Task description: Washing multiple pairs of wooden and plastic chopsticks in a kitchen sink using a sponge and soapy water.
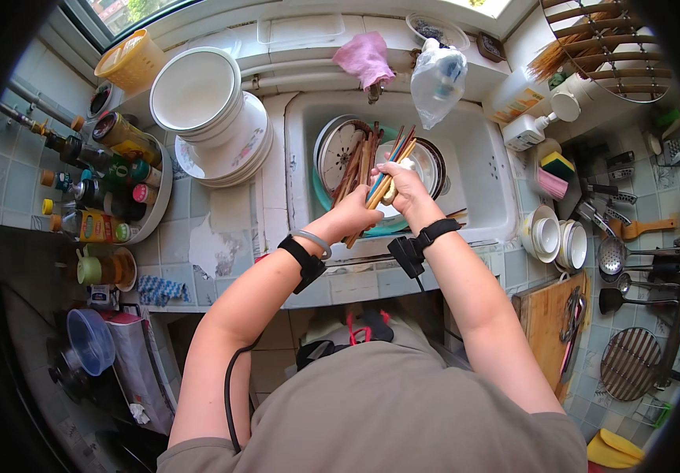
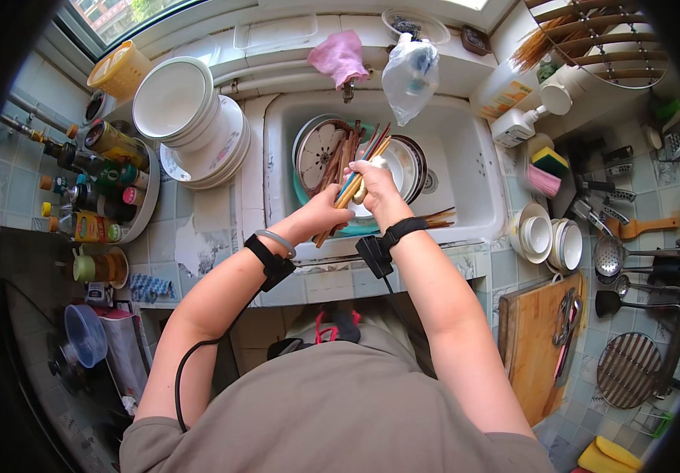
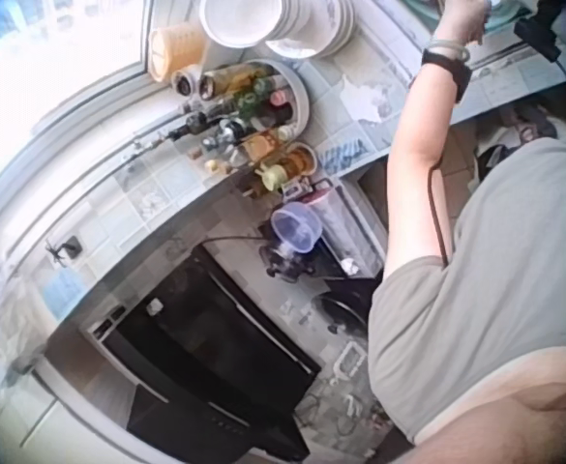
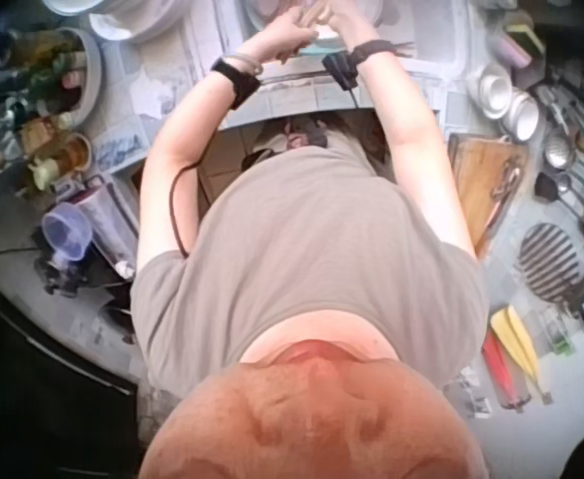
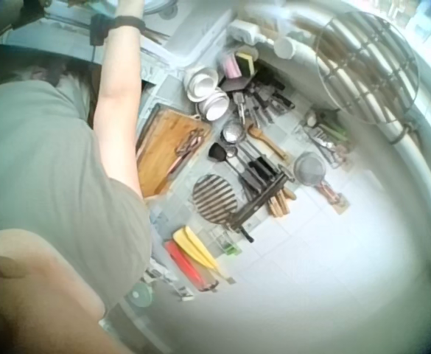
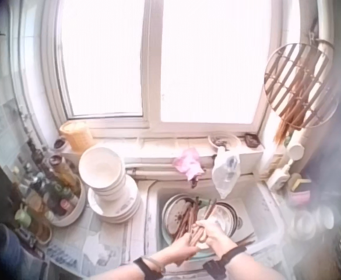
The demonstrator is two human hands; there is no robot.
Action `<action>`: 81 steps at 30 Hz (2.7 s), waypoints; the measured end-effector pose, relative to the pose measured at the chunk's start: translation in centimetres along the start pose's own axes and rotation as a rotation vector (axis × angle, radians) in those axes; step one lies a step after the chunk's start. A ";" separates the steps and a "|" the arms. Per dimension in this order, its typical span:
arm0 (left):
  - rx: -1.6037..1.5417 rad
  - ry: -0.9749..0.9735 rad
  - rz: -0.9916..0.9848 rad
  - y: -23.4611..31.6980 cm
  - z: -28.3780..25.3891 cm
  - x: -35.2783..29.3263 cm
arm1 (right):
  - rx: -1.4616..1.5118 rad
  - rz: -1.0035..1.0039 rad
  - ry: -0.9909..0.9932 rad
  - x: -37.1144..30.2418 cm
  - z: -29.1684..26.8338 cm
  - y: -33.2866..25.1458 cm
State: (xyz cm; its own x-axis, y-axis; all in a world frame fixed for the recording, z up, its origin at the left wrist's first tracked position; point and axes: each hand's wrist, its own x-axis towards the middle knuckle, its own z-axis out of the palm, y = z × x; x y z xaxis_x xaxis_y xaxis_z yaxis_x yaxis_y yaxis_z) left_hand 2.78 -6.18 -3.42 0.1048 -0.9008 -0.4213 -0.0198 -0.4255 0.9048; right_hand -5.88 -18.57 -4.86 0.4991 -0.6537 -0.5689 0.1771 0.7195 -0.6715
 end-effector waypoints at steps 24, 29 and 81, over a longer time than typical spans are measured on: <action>-0.492 -0.202 -0.166 1.4 -1.9 -3.7 | 0.114 -0.038 -0.044 3.9 -1.6 -2.5; 0.501 0.194 0.080 -1.4 -0.6 -0.6 | -0.207 -0.223 0.271 2.1 1.5 2.1; 0.740 0.103 0.274 4.8 7.3 3.2 | 0.233 -0.293 0.082 -2.7 -10.0 -8.4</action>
State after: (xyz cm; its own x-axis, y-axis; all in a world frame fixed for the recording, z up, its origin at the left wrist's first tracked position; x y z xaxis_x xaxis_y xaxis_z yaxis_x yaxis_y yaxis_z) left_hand -4.21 -11.75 -0.90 0.0912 -0.9846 -0.1494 -0.7094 -0.1696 0.6841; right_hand -17.17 -25.21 -2.38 0.3311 -0.8493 -0.4112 0.4952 0.5273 -0.6904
